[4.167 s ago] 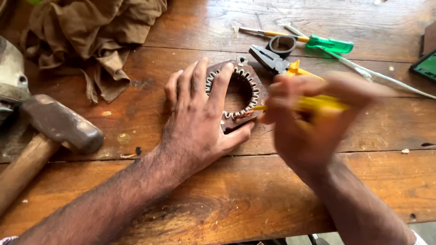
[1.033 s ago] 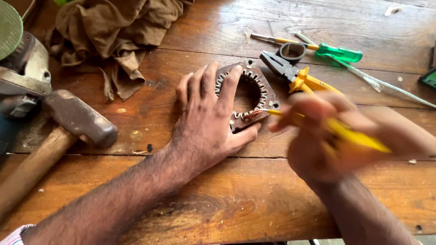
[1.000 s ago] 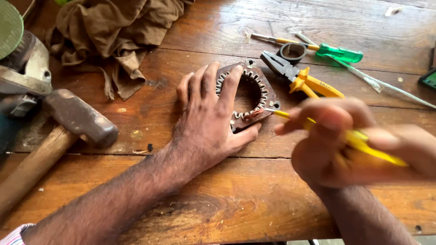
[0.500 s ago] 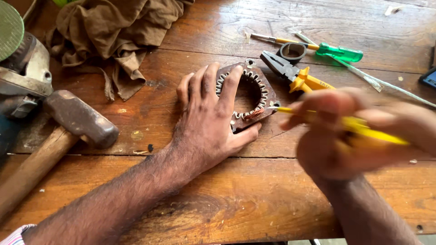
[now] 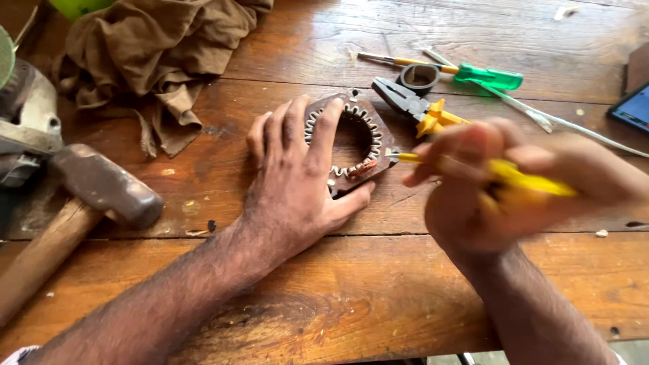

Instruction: The person holds a motor stator on a wooden workbench and uses a yellow screwdriver to scrape and clean the copper wire ends sitting in the stator slots, working around the ring and repositioning the stator to reach different slots. Pliers, screwdrivers, tape and a hammer lie on the bench and a phone plays video nearby.

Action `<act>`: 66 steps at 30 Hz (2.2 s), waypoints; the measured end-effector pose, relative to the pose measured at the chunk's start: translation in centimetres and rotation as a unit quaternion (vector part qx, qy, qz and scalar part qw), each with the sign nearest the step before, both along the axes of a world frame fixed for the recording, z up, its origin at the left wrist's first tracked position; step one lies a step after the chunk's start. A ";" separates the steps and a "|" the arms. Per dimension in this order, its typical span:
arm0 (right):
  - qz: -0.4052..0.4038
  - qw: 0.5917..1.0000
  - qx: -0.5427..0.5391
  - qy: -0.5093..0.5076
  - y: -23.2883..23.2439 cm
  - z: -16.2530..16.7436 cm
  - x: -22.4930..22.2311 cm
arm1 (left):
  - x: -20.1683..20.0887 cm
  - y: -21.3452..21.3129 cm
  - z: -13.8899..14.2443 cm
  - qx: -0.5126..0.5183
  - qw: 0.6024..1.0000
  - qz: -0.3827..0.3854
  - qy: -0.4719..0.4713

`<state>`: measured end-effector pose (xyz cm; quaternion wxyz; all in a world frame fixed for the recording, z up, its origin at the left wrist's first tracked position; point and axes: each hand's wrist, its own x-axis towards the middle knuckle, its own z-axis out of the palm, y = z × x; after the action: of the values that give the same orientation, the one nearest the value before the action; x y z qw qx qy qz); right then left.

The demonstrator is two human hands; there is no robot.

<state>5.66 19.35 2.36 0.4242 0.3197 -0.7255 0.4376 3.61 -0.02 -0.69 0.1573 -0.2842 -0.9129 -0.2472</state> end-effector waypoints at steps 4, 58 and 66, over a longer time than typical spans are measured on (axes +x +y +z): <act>0.009 0.996 0.003 -0.087 0.1 0.2 -0.1 | 0.1 0.0 -0.1 0.000 1.000 0.009 0.000; 0.032 0.994 -0.030 -0.098 -1.0 1.6 1.0 | 0.5 0.0 0.4 0.006 1.000 0.003 0.002; -0.077 0.994 0.012 -0.080 0.2 0.7 2.2 | 0.4 0.0 0.5 0.003 1.000 -0.006 -0.005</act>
<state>7.86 19.51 3.03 0.3933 0.2319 -0.7850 0.4187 4.02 -0.05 -0.20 0.1527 -0.2877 -0.9112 -0.2523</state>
